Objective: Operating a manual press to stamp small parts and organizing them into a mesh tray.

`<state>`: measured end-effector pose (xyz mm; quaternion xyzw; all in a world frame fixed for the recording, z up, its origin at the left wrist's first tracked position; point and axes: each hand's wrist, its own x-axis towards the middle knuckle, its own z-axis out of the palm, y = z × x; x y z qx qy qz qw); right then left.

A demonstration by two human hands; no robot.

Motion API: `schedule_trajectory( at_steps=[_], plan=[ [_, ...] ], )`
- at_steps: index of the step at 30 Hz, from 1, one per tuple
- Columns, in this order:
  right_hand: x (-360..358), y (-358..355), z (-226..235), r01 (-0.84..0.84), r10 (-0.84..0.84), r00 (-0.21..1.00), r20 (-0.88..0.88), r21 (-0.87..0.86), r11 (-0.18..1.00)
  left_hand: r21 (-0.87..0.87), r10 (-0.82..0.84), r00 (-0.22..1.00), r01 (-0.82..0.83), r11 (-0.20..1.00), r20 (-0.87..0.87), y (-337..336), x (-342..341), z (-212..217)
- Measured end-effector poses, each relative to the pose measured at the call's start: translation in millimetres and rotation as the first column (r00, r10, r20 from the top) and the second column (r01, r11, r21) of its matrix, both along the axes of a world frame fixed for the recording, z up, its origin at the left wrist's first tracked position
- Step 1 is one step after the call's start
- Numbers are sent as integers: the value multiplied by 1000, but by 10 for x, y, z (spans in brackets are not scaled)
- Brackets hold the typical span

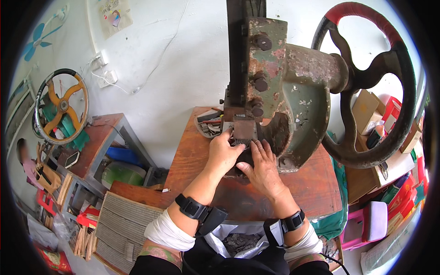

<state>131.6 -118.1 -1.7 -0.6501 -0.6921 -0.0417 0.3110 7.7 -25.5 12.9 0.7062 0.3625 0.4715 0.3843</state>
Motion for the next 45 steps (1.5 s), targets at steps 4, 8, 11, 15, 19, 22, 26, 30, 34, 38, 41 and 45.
schedule_trajectory(
  at_steps=[4, 8, 11, 15, 19, 22, 26, 30, 34, 38, 41, 45],
  plan=[
    [68, 100, 41, -55, 63, 984, -164, 48, 997, -205, -323, 922, 366, 908, 212, 153, -122, 68],
    [115, 163, 98, -100, 100, 994, -43, 16, 995, -57, -132, 990, 129, 990, -55, 200, -186, 49],
    [127, 183, 125, -103, 108, 979, -172, 38, 994, 303, 53, 986, -3, 953, -157, 164, -94, -76],
    [113, 189, 123, -93, 98, 959, -266, 32, 995, 235, -7, 999, 15, 972, -35, 244, -34, -211],
    [159, 250, 156, -121, 118, 926, -358, 14, 993, 181, -59, 992, 79, 980, -115, 316, -70, -284],
    [225, 282, 191, -204, 180, 816, -550, 19, 979, 222, -1, 989, 35, 974, -150, 299, -75, -316],
    [189, 320, 178, -170, 101, 765, -636, -48, 984, 250, 7, 987, 33, 968, -158, 291, -96, -316],
    [102, 327, 139, 14, 7, 948, -318, 64, 998, 432, 11, 963, 111, 895, -269, 284, -100, -326],
    [115, 409, 142, -40, 55, 890, -452, 42, 998, 381, -6, 961, 115, 917, -276, 288, -113, -345],
    [154, 416, 116, -88, 129, 863, -489, 106, 990, 371, -84, 976, 156, 915, -203, 314, -144, -326],
    [160, 415, 104, -71, 98, 896, -434, 77, 995, 345, -95, 981, 148, 927, -168, 296, -147, -304],
    [129, 410, 96, -60, 108, 894, -435, 124, 991, 401, 39, 960, 78, 913, -276, 220, -106, -285]
  ],
)
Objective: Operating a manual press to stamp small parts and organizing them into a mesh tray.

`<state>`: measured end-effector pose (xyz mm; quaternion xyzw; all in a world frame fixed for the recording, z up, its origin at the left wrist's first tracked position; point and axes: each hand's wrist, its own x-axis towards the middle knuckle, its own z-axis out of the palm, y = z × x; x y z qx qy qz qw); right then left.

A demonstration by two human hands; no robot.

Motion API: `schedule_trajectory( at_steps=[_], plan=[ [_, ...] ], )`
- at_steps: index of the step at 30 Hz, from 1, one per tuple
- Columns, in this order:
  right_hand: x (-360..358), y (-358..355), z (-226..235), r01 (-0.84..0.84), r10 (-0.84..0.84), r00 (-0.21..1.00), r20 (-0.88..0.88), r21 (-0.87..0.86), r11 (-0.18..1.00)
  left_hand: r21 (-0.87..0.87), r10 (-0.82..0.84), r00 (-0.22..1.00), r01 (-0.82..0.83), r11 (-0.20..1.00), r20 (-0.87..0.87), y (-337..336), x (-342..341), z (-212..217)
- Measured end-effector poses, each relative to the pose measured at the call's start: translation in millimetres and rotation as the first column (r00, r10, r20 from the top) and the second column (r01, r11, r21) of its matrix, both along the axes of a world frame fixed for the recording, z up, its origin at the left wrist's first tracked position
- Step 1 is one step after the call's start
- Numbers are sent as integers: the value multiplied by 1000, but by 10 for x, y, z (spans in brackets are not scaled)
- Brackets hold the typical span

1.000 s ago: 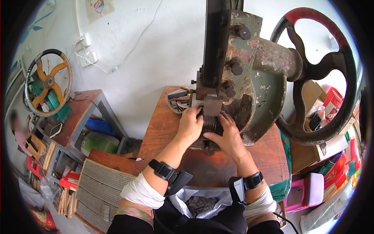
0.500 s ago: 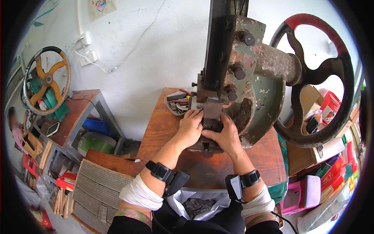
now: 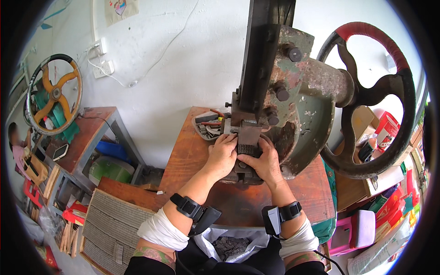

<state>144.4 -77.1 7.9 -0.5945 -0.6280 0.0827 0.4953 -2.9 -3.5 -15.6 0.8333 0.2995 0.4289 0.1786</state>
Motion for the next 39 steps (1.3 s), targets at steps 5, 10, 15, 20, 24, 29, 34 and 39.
schedule_trajectory(
  at_steps=[5, 10, 15, 20, 24, 29, 34, 39],
  plan=[
    [8, 7, -31, 15, -15, 1000, 20, 19, 1000, -126, -23, 996, 33, 991, 85, -12, -1, 56],
    [-24, -128, 70, 5, -4, 1000, -28, 54, 999, -44, 83, 987, -90, 995, -138, -89, -39, 83],
    [388, -1152, 760, 26, -254, 885, 390, 504, 863, 91, 142, 909, -116, 989, -392, -100, -74, 143],
    [1889, -1939, 2370, 367, -822, 561, 102, 859, 357, 36, 123, 907, -119, 992, -403, -126, -69, 176],
    [2343, -1643, 3594, 459, -582, 732, 354, 375, 805, 0, 135, 896, -149, 989, -423, -161, -68, 184],
    [1546, -1292, 3416, 297, -812, 386, 439, 774, 560, -32, 121, 941, -138, 990, -315, -165, -60, 134],
    [501, -1050, 1083, -68, 41, 852, 522, 33, 997, -93, 91, 968, -115, 989, -233, -145, -65, 82],
    [62, -354, 153, 96, -86, 989, 120, -77, 992, -238, -4, 999, -8, 971, -49, -86, -53, 33]
  ],
)
